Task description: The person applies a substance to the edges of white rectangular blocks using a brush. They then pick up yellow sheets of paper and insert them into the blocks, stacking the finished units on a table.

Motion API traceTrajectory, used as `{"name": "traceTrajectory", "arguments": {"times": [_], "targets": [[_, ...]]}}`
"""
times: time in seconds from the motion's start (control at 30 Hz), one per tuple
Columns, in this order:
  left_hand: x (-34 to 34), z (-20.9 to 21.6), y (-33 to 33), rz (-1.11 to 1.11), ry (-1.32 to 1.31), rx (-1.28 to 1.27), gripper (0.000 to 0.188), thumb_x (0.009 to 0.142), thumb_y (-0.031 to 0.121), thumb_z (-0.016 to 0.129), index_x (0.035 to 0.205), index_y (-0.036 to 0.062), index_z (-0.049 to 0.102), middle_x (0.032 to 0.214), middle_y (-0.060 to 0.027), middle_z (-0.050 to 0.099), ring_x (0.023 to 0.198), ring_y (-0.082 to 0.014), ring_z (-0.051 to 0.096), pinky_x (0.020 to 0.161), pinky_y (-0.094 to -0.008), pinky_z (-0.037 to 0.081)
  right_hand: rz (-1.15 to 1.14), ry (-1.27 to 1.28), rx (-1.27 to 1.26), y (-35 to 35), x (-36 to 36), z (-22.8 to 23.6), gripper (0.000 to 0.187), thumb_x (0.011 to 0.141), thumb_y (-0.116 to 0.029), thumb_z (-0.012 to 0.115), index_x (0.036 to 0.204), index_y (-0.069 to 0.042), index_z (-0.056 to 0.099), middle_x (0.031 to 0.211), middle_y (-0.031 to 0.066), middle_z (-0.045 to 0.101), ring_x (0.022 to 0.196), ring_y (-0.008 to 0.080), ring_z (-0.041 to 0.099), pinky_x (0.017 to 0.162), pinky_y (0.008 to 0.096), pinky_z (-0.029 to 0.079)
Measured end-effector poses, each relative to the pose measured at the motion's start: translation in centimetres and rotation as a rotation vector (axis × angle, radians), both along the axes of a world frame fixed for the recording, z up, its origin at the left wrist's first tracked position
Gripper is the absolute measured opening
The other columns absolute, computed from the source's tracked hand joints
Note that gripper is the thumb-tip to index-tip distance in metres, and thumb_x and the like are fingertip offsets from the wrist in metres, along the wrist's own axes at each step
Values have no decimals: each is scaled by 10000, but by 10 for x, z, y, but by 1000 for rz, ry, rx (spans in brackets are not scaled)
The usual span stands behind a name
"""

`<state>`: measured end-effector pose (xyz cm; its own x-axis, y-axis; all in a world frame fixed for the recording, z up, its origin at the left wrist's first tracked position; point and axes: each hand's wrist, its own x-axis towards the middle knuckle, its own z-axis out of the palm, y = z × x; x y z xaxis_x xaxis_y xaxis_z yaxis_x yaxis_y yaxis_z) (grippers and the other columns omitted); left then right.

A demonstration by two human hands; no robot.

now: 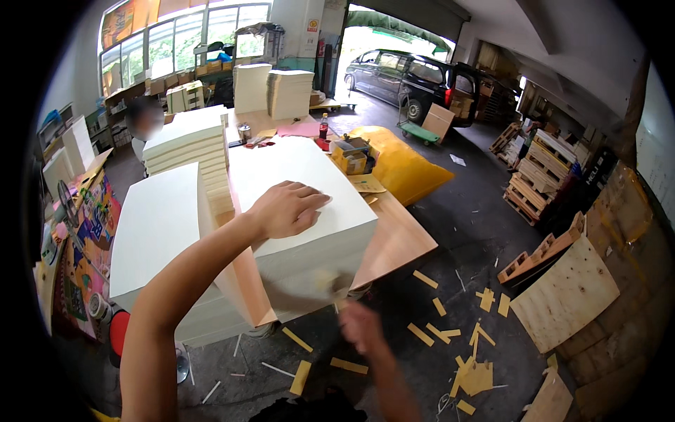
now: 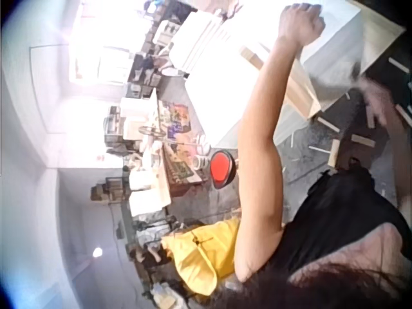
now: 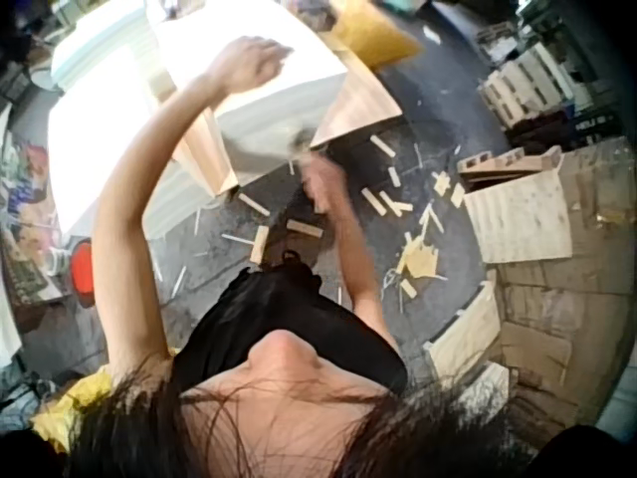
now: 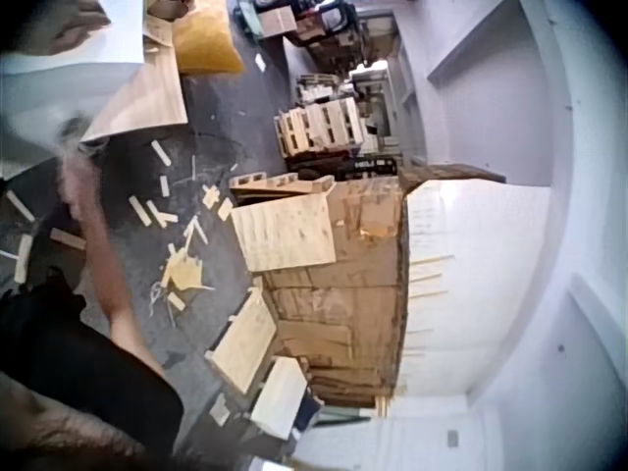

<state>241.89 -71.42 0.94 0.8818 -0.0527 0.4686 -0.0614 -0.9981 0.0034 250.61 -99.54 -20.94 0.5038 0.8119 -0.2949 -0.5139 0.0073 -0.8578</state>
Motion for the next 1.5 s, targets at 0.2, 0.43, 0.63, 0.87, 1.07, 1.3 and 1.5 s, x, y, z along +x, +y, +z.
{"name": "traceTrajectory", "arguments": {"times": [0.2,0.43,0.63,0.87,1.07,1.3,1.5], "targets": [[3,1,-2,-16,-11,4,400,914,231,474,1258,98,627,1244,-111,650,1164,-284,591,1050,-425,420,-408,-166,107,6,21,5,295,950,-99,578,1245,-81,582,736,14,556,478,60,461,382,217,365],[7,-7,2,-42,-12,104,437,936,240,459,1340,105,557,1399,-144,537,1260,-305,518,1091,-436,372,313,-315,88,35,-166,27,479,988,-154,595,1454,-136,485,810,-36,576,573,29,452,478,184,380],[5,-5,2,-42,3,56,483,945,250,452,1398,89,496,1410,-153,527,1270,-305,512,1096,-433,367,-121,-184,116,-12,31,72,185,968,-92,535,1140,-56,592,757,22,570,465,39,438,362,171,322],[11,-7,1,-53,4,60,504,944,270,443,1394,46,481,1407,-148,528,1264,-299,520,1104,-426,362,-210,-38,137,12,-47,76,374,969,-67,528,1342,-88,542,767,4,558,536,35,480,427,199,375],[13,-9,5,-86,80,38,507,950,279,433,1396,41,478,1413,-152,521,1313,-292,480,1126,-416,338,426,-7,59,21,-124,82,460,990,-102,565,1441,-145,485,862,-8,561,536,40,428,452,192,351],[9,-1,3,-108,43,8,504,938,232,457,1401,34,472,1405,-174,523,1315,-313,472,1121,-437,337,-343,-101,216,-27,79,125,267,953,-77,500,1213,-27,536,743,52,560,450,70,415,352,179,337],[11,-2,1,-107,89,2,511,948,245,428,1414,37,451,1422,-174,500,1328,-311,453,1137,-432,320,-99,-198,19,28,-85,102,340,960,-35,524,1294,-68,572,715,13,540,525,69,494,427,233,396]]}}
